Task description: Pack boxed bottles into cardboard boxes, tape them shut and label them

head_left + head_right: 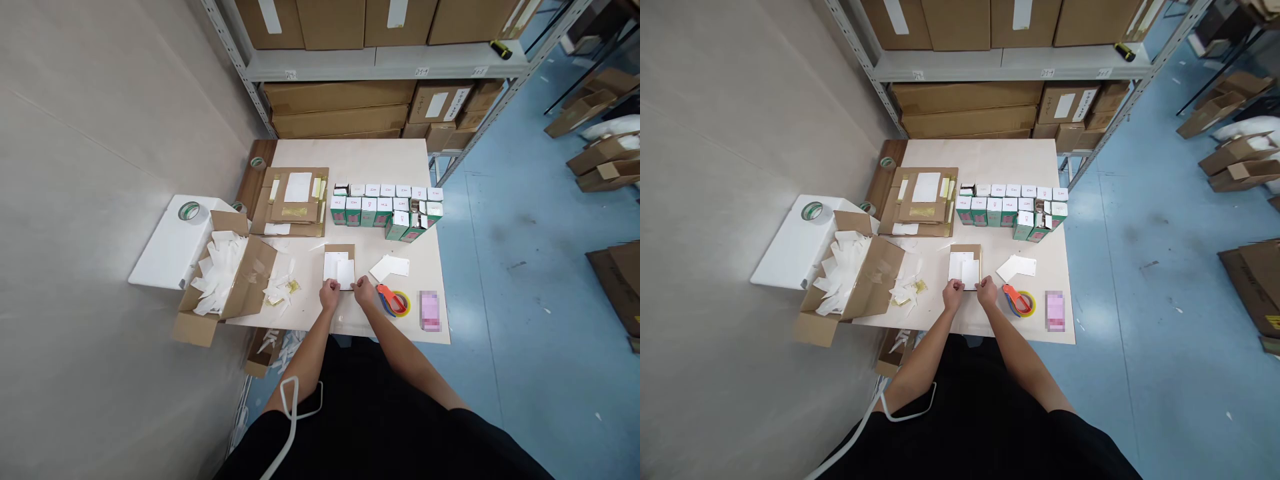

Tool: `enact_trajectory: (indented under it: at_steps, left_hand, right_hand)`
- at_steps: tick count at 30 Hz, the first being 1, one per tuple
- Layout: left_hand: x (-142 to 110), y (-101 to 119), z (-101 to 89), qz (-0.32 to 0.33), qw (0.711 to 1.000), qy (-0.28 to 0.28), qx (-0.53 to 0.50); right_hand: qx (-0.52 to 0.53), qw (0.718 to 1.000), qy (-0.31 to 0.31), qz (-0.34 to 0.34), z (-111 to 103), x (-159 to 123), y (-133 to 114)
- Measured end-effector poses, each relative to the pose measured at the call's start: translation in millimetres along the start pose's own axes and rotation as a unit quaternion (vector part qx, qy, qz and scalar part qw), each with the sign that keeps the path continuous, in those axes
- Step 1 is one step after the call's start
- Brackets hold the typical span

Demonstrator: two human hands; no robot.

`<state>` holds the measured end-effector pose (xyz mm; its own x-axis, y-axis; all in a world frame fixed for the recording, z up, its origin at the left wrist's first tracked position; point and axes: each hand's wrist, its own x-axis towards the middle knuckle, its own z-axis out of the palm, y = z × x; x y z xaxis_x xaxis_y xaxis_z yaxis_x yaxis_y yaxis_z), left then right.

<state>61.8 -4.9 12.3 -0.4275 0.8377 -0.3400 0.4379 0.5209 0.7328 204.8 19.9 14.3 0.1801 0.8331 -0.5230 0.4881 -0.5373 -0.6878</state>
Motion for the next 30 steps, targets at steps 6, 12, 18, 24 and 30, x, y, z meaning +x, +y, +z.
enact_trajectory:
  at_steps: [6, 12, 18, 24, 30]
  left_hand:
    - [3, 3, 0.8, 0.0, 1.0, -0.003, 0.022]
    - [6, 13, -2.2, -0.015, 0.994, -0.037, 0.099]
    - [14, 20, -12.5, -0.01, 0.97, -0.044, 0.239]
    - [27, 16, -7.6, 0.224, 0.92, -0.164, 0.275]
    - [28, -4, -1.7, 0.227, 0.934, -0.175, 0.213]
  right_hand:
    - [-0.057, 0.998, -0.016, 0.015, -4, -1, -7]
    - [-0.15, 0.987, -0.051, 0.023, -10, 1, -23]
    - [-0.231, 0.968, -0.092, 0.018, -23, 11, -30]
    - [-0.167, 0.986, -0.027, -0.003, -12, 9, -6]
    - [-0.058, 0.994, 0.007, -0.09, 15, -1, 10]
